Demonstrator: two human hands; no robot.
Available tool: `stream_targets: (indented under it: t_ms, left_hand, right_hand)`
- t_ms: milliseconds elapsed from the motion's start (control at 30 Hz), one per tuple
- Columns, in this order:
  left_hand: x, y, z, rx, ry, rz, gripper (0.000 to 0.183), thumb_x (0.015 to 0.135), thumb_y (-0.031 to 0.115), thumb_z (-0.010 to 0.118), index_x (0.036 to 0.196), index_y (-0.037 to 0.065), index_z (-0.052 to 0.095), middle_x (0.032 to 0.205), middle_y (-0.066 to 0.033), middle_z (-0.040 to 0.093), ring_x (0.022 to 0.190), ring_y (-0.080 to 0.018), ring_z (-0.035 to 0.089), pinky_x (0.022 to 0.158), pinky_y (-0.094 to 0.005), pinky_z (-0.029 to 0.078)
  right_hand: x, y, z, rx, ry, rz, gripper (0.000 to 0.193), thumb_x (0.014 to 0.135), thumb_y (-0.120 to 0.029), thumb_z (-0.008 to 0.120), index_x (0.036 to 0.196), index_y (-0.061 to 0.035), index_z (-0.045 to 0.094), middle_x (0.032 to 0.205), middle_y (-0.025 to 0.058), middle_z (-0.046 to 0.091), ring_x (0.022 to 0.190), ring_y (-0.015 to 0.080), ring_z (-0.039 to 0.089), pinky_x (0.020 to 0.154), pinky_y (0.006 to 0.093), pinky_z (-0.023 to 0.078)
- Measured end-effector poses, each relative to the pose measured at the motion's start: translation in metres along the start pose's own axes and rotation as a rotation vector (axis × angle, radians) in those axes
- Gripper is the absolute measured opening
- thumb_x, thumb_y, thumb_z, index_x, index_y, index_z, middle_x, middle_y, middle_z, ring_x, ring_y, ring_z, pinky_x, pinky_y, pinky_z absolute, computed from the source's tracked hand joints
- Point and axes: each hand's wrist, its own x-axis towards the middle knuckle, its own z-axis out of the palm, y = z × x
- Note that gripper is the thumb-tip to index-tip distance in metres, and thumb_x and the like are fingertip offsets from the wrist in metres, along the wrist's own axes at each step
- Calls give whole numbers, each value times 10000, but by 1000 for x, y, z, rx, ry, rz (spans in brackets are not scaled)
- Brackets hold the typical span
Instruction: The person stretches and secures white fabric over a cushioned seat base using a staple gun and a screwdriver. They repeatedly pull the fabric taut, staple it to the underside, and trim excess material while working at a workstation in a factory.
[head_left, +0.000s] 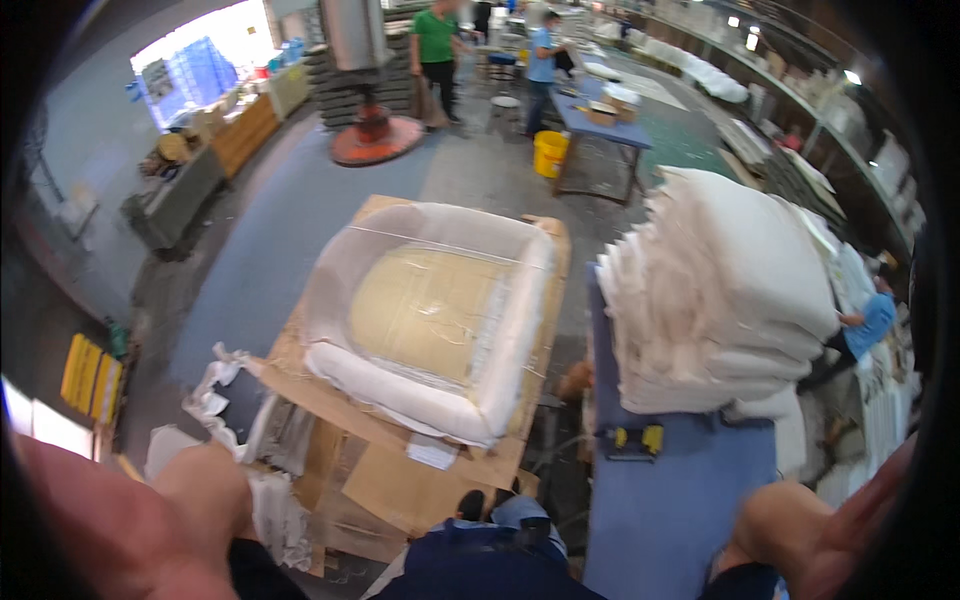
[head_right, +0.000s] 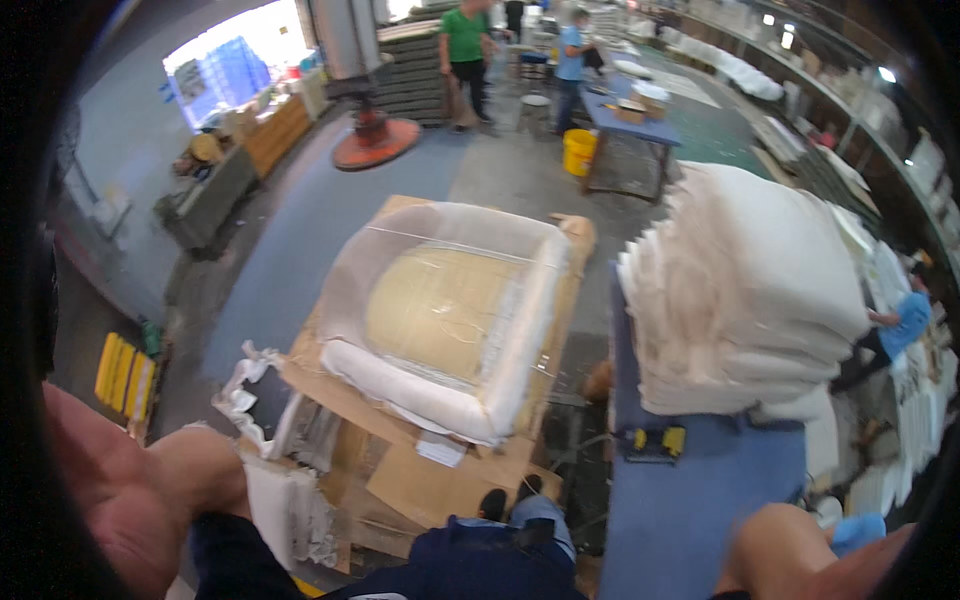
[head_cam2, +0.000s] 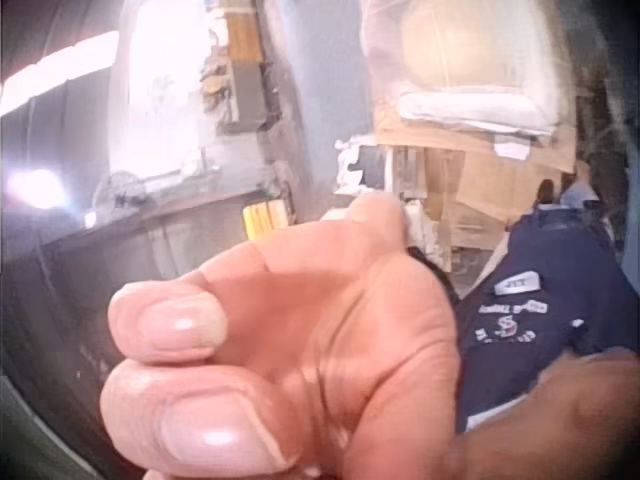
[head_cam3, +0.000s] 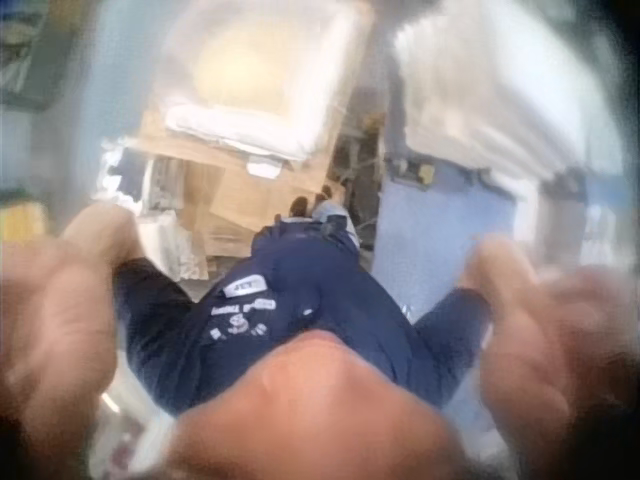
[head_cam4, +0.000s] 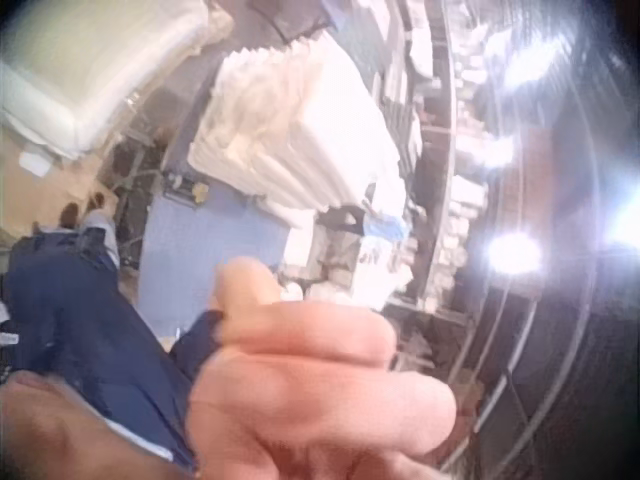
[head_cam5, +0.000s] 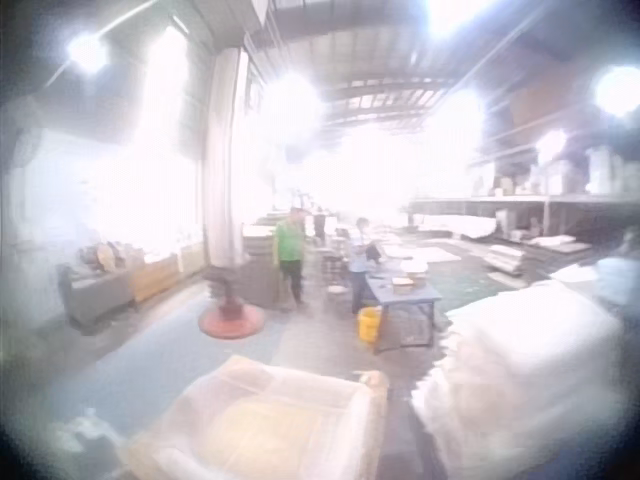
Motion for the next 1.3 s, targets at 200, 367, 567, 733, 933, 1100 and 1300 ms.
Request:
stream_targets:
  t_ms: [200, 367, 567, 733, 933, 1100, 1300]
  left_hand:
    - [-7, -9, 24, 40, 16, -55, 565, 955, 252, 700, 1453, 81, 494, 1447, -205, 504, 1322, -359, 445, 1095, -452, 375]
    - [-49, -31, 29, 257, 108, -404, 584, 973, 255, 681, 1493, 85, 478, 1502, -214, 482, 1384, -381, 420, 1142, -471, 352]
    - [-287, -105, 44, 579, -124, -1457, 606, 995, 259, 657, 1541, 89, 457, 1567, -225, 456, 1459, -408, 390, 1199, -494, 325]
    - [-425, -96, 25, 957, -1155, -1316, 533, 1038, 383, 489, 1483, 92, 527, 1562, -193, 459, 1462, -430, 396, 1209, -645, 249]
    - [-456, -89, 48, 982, -1006, -1274, 506, 1017, 404, 483, 1440, 152, 599, 1569, -216, 438, 1517, -499, 257, 1169, -775, 127]
    - [-369, -103, 59, 242, -766, -1486, 430, 968, 326, 620, 1345, 126, 670, 1484, -224, 521, 1395, -479, 451, 1159, -616, 329]
    - [-162, -77, -27, 209, -320, -905, 301, 922, 237, 676, 1153, 50, 725, 1274, -191, 655, 1125, -349, 648, 982, -462, 512]
  right_hand:
    - [-5, 41, -27, 47, 17, 0, 462, 1007, -272, 565, 1357, 30, 567, 1198, 196, 666, 816, 172, 629, 727, 287, 522]
    - [-7, 103, -56, 118, 143, 40, 461, 1013, -273, 553, 1359, 32, 563, 1187, 206, 672, 824, 183, 643, 728, 295, 530]
    - [-142, 219, 59, 48, 275, 924, 436, 1013, -105, 520, 1438, -9, 536, 1255, 114, 653, 964, 200, 637, 820, 329, 535]
    - [-338, 215, 255, -204, -280, 1033, 734, 923, -221, 681, 1538, 53, 390, 1566, 344, 333, 1453, 491, 341, 1211, 501, 308]
    - [-352, 225, 302, -430, -566, 964, 714, 911, -359, 637, 1525, -35, 474, 1623, 353, 223, 1443, 567, 312, 1189, 598, 298]
    - [-348, 268, 262, -398, -609, 989, 679, 921, -341, 617, 1546, -119, 471, 1647, 304, 228, 1474, 544, 292, 1136, 734, 270]
    - [-301, 267, 269, -737, -776, 1141, 710, 939, -357, 628, 1584, -157, 411, 1672, 278, 191, 1481, 582, 247, 1120, 791, 240]
